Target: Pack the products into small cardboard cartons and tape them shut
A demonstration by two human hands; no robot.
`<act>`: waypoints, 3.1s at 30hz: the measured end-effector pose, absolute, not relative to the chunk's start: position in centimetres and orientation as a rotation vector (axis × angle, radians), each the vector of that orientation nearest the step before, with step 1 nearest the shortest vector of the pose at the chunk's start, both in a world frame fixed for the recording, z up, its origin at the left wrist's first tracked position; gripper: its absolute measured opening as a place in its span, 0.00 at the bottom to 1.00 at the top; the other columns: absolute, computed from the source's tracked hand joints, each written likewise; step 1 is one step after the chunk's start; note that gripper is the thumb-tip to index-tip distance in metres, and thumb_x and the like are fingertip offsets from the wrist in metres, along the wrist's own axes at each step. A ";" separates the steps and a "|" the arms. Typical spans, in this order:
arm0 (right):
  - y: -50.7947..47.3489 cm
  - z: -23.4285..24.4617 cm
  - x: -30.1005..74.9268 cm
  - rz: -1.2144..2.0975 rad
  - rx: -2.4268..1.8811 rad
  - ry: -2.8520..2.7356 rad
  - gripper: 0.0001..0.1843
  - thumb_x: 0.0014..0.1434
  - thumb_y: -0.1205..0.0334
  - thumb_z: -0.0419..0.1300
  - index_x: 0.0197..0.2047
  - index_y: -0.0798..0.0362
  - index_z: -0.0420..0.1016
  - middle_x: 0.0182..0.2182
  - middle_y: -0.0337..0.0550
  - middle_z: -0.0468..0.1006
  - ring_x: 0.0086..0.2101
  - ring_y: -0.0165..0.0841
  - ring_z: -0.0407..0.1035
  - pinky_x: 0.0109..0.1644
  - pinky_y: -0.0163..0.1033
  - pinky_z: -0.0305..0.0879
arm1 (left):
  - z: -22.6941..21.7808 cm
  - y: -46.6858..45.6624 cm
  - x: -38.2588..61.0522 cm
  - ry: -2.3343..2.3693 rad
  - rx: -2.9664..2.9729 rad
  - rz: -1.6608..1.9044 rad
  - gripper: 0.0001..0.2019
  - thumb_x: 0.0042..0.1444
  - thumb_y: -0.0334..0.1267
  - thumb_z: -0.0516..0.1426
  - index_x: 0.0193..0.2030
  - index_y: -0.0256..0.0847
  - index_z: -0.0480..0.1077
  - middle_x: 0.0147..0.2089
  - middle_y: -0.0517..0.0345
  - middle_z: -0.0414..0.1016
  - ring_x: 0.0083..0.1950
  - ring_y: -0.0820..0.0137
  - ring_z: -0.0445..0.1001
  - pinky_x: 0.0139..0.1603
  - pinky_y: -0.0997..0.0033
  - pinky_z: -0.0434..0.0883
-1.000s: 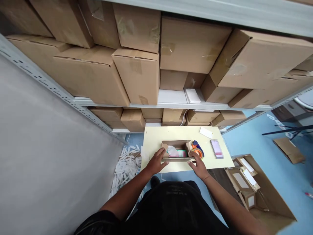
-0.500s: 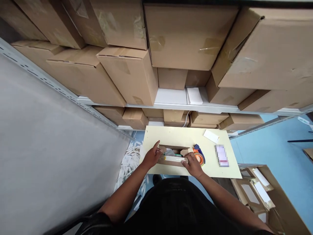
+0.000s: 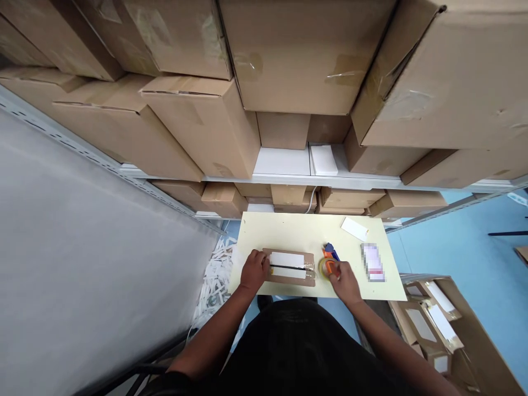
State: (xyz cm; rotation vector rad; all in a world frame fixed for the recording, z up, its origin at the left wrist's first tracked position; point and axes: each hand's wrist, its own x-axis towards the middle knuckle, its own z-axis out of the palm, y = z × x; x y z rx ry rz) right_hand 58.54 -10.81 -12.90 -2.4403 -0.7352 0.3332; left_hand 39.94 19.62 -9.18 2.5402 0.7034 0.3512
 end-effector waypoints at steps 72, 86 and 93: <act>0.8 -2.1 53.1 0.135 -2.390 -1.670 0.29 0.56 0.60 0.59 0.60 0.56 0.64 0.44 0.51 0.74 0.43 0.44 0.68 0.51 0.47 0.66 | -9.1 18.6 39.7 0.928 1.119 0.104 0.15 0.55 0.50 0.63 0.31 0.39 0.70 0.23 0.63 0.69 0.22 0.75 0.65 0.26 0.75 0.62; 1.2 -2.3 52.6 0.157 -2.401 -1.738 0.30 0.56 0.58 0.61 0.61 0.55 0.66 0.46 0.53 0.73 0.44 0.46 0.67 0.54 0.50 0.63 | -11.6 22.6 36.1 1.104 1.739 0.371 0.14 0.64 0.46 0.52 0.33 0.43 0.72 0.29 0.60 0.74 0.34 0.66 0.74 0.37 0.70 0.66; 1.9 -1.9 51.8 0.163 -2.429 -1.833 0.28 0.57 0.57 0.62 0.60 0.55 0.67 0.45 0.54 0.73 0.44 0.46 0.66 0.53 0.50 0.62 | -14.6 19.7 37.5 1.113 1.908 0.202 0.14 0.69 0.41 0.48 0.37 0.41 0.70 0.37 0.53 0.77 0.43 0.63 0.76 0.46 0.66 0.67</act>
